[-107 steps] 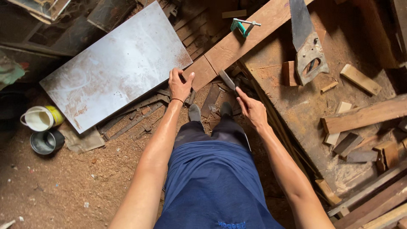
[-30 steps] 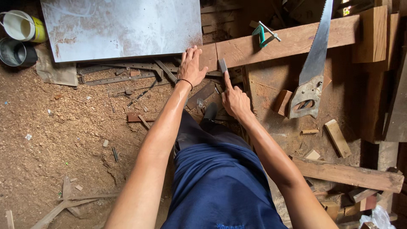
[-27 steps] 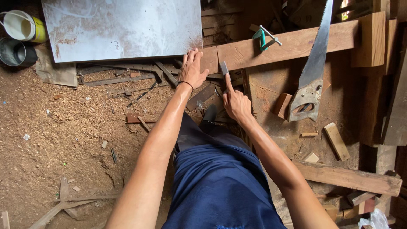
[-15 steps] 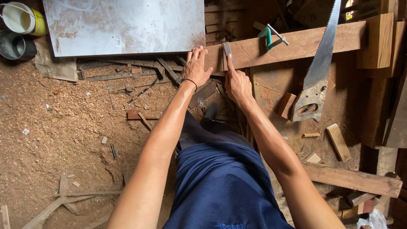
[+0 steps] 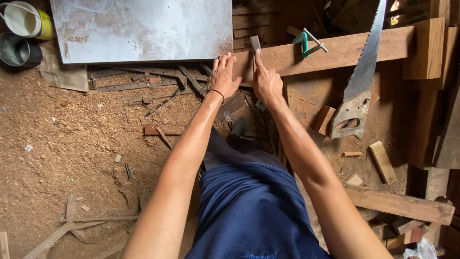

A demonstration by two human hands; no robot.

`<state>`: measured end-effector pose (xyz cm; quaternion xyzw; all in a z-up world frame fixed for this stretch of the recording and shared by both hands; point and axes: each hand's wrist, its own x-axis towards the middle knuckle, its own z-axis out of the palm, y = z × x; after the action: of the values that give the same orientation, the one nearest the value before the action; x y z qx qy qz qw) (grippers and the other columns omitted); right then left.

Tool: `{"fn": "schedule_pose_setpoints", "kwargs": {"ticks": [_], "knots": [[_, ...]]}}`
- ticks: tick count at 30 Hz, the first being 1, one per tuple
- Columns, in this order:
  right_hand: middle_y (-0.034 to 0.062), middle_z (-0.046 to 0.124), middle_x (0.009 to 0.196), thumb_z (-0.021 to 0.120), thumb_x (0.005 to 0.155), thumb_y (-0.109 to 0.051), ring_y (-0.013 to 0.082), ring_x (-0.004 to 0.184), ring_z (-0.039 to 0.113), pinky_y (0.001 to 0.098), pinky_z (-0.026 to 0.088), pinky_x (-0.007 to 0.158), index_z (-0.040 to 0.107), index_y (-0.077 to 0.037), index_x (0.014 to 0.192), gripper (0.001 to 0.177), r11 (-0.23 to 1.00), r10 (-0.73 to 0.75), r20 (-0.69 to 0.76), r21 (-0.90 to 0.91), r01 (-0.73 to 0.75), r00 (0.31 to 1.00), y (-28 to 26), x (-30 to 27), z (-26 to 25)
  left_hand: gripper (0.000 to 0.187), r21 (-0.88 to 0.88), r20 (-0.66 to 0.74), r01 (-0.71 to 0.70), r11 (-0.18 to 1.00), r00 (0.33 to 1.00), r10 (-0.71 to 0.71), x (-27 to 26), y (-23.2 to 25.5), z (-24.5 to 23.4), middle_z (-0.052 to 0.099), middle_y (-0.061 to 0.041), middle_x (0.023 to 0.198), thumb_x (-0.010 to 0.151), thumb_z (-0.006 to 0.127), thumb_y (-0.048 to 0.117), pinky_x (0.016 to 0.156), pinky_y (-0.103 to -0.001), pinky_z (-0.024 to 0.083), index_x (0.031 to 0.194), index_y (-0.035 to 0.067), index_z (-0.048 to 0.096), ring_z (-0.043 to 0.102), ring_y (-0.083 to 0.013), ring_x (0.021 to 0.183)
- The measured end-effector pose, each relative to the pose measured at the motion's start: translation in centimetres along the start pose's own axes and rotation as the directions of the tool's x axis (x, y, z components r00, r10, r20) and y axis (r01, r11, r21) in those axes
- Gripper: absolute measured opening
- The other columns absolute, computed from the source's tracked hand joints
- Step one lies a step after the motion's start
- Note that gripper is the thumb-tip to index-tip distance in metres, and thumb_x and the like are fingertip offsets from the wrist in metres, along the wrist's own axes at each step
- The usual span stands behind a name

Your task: The person uses a chisel to carve a small wooden block, then uses a hand saw to cut a larger plank, and finally returns to carving the small block with the chisel. The person handles the wood and tools directly without visible secondary objects.

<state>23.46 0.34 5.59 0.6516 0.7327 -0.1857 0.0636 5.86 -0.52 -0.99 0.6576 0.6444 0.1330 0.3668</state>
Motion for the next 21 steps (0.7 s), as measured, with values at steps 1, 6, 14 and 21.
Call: {"fn": "schedule_pose_setpoints", "kwargs": {"ticks": [1, 6, 14, 21], "knots": [[0.0160, 0.064, 0.070, 0.045, 0.103, -0.011, 0.0243, 0.049, 0.056, 0.0406, 0.046, 0.040, 0.010, -0.026, 0.167, 0.075, 1.000, 0.022, 0.036, 0.021, -0.023, 0.999, -0.1, -0.8, -0.1, 0.069, -0.003, -0.002, 0.002, 1.000, 1.000, -0.002, 0.0, -0.1, -0.1, 0.040, -0.015, 0.151, 0.080, 0.080, 0.026, 0.118, -0.047, 0.034, 0.138, 0.008, 0.047, 0.039, -0.0347, 0.137], [0.0228, 0.069, 0.073, 0.052, 0.100, -0.016, 0.0359, 0.054, 0.063, 0.0478, 0.051, 0.047, 0.019, -0.021, 0.163, 0.071, 0.994, -0.075, -0.001, 0.078, 0.075, 0.997, 0.6, -6.4, 0.7, 0.070, -0.011, -0.064, -0.030, 0.999, 0.997, 0.029, -0.3, 0.5, 0.1, 0.037, -0.016, 0.153, 0.079, 0.082, 0.027, 0.117, -0.050, 0.030, 0.137, 0.008, 0.048, 0.034, -0.0377, 0.140], [0.0250, 0.069, 0.075, 0.042, 0.104, -0.013, 0.0393, 0.060, 0.068, 0.0500, 0.055, 0.051, 0.027, -0.036, 0.164, 0.066, 0.983, 0.076, 0.173, 0.153, -0.103, 0.982, 1.3, -4.2, 0.1, 0.069, 0.093, -0.104, -0.088, 0.992, 0.990, 0.097, -0.3, 1.0, -0.8, 0.038, -0.017, 0.151, 0.077, 0.085, 0.029, 0.116, -0.055, 0.031, 0.133, 0.008, 0.050, 0.034, -0.0371, 0.138], [0.0287, 0.069, 0.080, 0.059, 0.098, -0.026, 0.0464, 0.071, 0.066, 0.0579, 0.052, 0.068, 0.025, -0.025, 0.163, 0.074, 0.964, 0.107, 0.011, 0.242, -0.107, 0.994, 4.4, -12.9, -5.2, 0.035, 0.079, -0.207, -0.018, 0.997, 0.978, 0.034, -0.3, 2.9, -0.8, 0.059, -0.010, 0.129, 0.090, 0.072, 0.028, 0.100, -0.047, 0.046, 0.121, 0.012, 0.064, 0.052, -0.0249, 0.120]]}}
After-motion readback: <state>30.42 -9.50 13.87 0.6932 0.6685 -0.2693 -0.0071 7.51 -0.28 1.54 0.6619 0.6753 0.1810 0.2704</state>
